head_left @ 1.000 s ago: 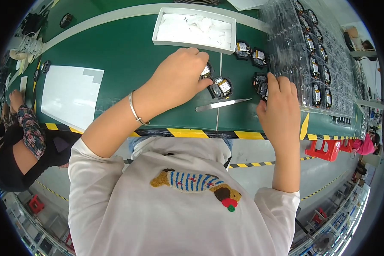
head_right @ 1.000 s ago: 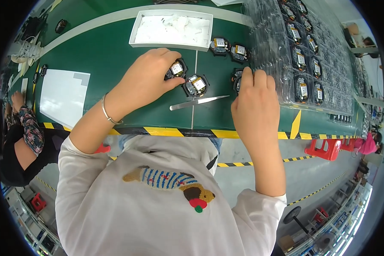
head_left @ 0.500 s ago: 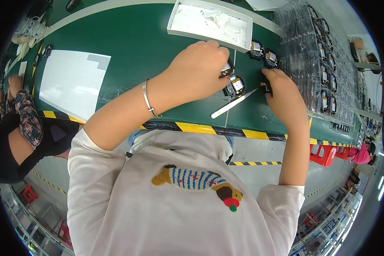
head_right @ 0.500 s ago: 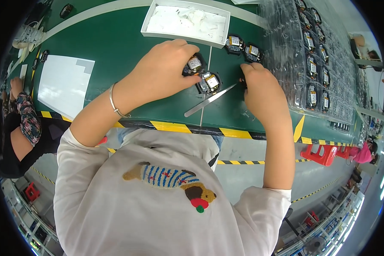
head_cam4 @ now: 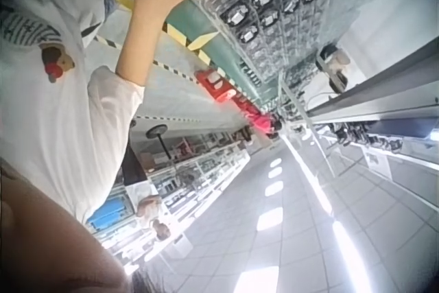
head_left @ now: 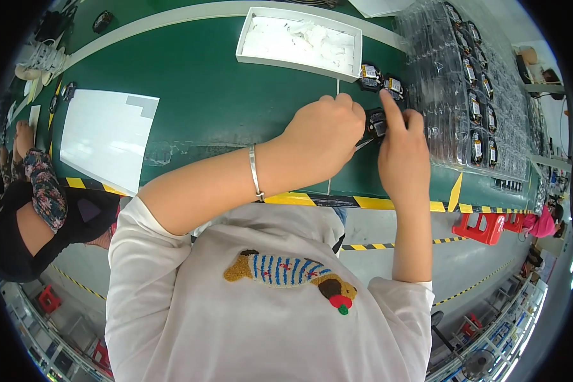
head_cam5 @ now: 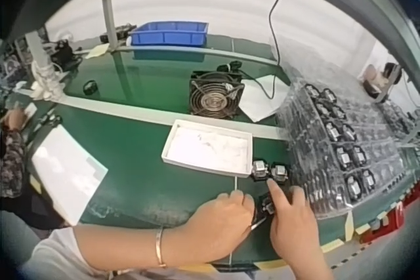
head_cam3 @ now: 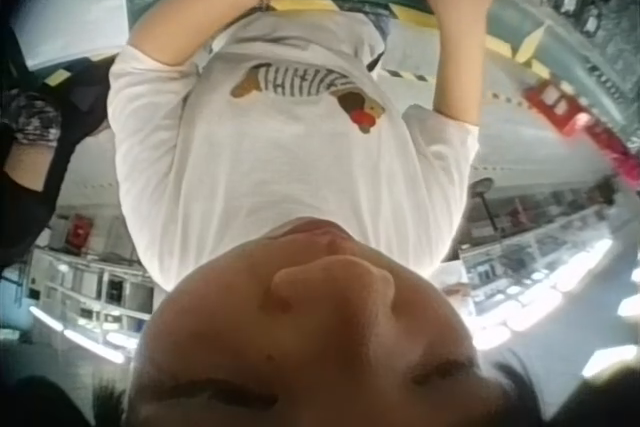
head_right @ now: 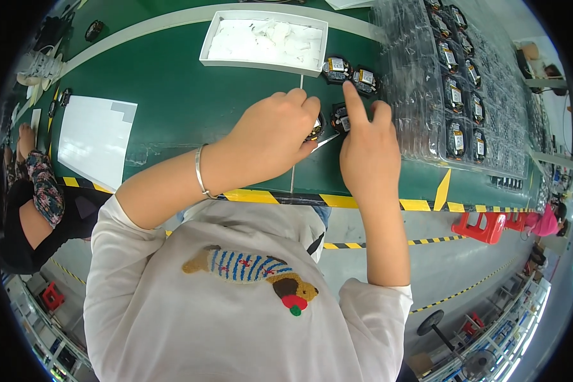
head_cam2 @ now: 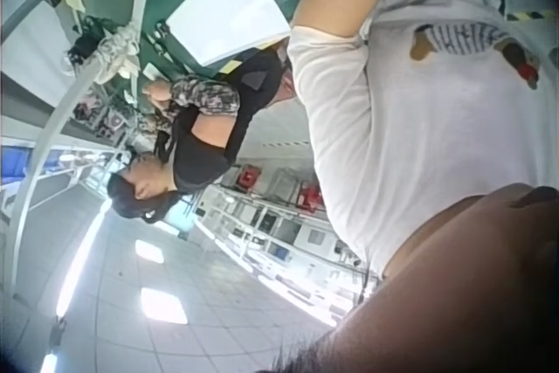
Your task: The person assembles small electronic components into smartwatch casings using tweezers at an industrial workstation.
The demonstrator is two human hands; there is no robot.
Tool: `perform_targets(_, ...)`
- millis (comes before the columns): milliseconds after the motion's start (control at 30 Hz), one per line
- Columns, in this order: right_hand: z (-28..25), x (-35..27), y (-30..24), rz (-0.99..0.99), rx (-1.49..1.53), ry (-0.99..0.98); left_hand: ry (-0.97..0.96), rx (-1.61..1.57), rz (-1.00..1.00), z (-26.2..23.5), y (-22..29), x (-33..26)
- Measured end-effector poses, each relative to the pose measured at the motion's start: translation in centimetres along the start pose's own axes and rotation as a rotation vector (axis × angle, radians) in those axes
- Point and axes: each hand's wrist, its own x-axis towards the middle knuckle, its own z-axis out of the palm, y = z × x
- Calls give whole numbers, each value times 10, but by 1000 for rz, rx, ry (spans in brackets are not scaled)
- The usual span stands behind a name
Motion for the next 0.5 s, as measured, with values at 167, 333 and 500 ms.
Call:
perform_targets(167, 9, 1, 7, -70, 98, -21, -52, 9, -17, -11, -10, 0)
perform_targets(333, -2, 15, 6, -3, 229, -53, -58, -9, -9, -28, -19, 0)
perform_targets(500, -10, 16, 8, -129, 283, 8, -100, -3, 4, -30, -12, -1)
